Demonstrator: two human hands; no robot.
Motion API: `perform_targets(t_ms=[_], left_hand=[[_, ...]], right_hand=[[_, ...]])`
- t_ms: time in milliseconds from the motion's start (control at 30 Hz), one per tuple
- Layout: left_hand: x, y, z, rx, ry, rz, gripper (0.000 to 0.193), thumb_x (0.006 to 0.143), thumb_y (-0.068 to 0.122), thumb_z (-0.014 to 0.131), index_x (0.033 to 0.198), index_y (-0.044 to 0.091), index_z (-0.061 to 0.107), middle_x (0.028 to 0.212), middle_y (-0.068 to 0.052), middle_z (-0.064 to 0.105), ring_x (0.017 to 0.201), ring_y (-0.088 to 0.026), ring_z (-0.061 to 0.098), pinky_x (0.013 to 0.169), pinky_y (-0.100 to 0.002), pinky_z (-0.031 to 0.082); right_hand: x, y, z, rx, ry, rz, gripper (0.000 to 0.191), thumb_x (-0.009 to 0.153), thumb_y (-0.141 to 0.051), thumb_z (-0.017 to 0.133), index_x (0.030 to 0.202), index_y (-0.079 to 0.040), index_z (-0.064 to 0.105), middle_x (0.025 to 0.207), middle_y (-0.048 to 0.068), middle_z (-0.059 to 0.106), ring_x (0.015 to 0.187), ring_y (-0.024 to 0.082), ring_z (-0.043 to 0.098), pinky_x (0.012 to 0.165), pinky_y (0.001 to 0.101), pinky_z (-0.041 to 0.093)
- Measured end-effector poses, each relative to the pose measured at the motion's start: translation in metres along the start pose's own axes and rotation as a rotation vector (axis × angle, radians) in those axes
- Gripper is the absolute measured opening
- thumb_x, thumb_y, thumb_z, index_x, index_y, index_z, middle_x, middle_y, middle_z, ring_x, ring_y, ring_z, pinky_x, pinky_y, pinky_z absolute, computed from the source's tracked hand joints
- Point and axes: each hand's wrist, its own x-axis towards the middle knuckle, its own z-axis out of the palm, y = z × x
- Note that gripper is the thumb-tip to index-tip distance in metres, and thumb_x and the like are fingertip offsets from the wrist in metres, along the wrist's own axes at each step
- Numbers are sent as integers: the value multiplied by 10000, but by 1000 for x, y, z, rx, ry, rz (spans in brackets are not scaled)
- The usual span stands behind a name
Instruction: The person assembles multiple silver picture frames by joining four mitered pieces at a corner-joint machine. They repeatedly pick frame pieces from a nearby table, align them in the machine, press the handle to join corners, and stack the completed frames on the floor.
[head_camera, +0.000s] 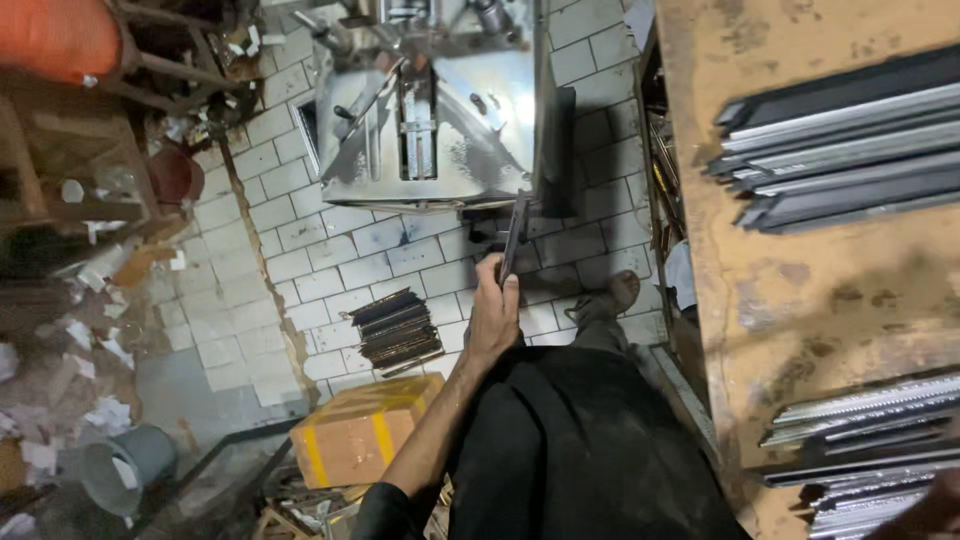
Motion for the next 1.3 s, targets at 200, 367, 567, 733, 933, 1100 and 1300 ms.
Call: perform_targets(t_ms=[200,367,567,733,933,1100,1300], left_hand=[[36,-23,-72,76,80,234,377,1102,202,489,1426,30,577,1243,-223,676,1048,-339,713,855,-395,586],[128,-80,-165,389,226,419,378,1087,136,543,1451,47,590,1224,-194,658,965,-277,693,740,-355,620],[185,-101,-198,695,136,492,376,997,125,715,1360,30,693,1363,-171,558,1210,-367,461,990,-499,371],[223,-83,-198,502,225,462,258,966,236,798,1214,171,774,1268,-148,514,1214,-361,400,1001,-503,282],[252,-86,-187,596,200,446,301,1015,311,810,1299,218,778,1067,-17,563,1109,-255,437,926,-450,319],[244,-90,-184,634,189,471,316,1021,350,799,1307,219,772,1047,3,560,1072,-249,440,892,-429,325],[249,-93,-184,686,191,486,275,1058,366,770,1300,237,781,1018,16,532,1017,-230,424,878,-418,312]], right_hand=[[-112,-18,139,472,-351,468,295,1212,-313,515,1269,-25,535,950,61,538,715,127,508,629,258,433],[-244,-54,273,247,-677,343,401,1115,-136,445,1490,-7,500,1084,88,640,665,135,510,537,257,398],[-271,-46,368,-702,-769,-961,393,1043,-34,704,1421,-103,623,1270,177,648,963,282,682,775,364,570],[-258,8,421,-1077,-818,-1179,446,1000,-84,731,1438,-170,716,1262,109,641,1047,279,577,850,410,462],[-233,34,493,-1020,-601,-1384,304,1067,-269,753,1369,-243,734,1248,96,574,1065,267,469,872,416,371],[-229,42,510,-971,-605,-1305,308,1060,-255,758,1368,-245,741,1115,14,536,1022,254,429,871,413,361],[-234,37,504,-958,-599,-1329,285,1053,-246,764,1338,-239,756,1076,16,505,991,248,405,853,410,348]])
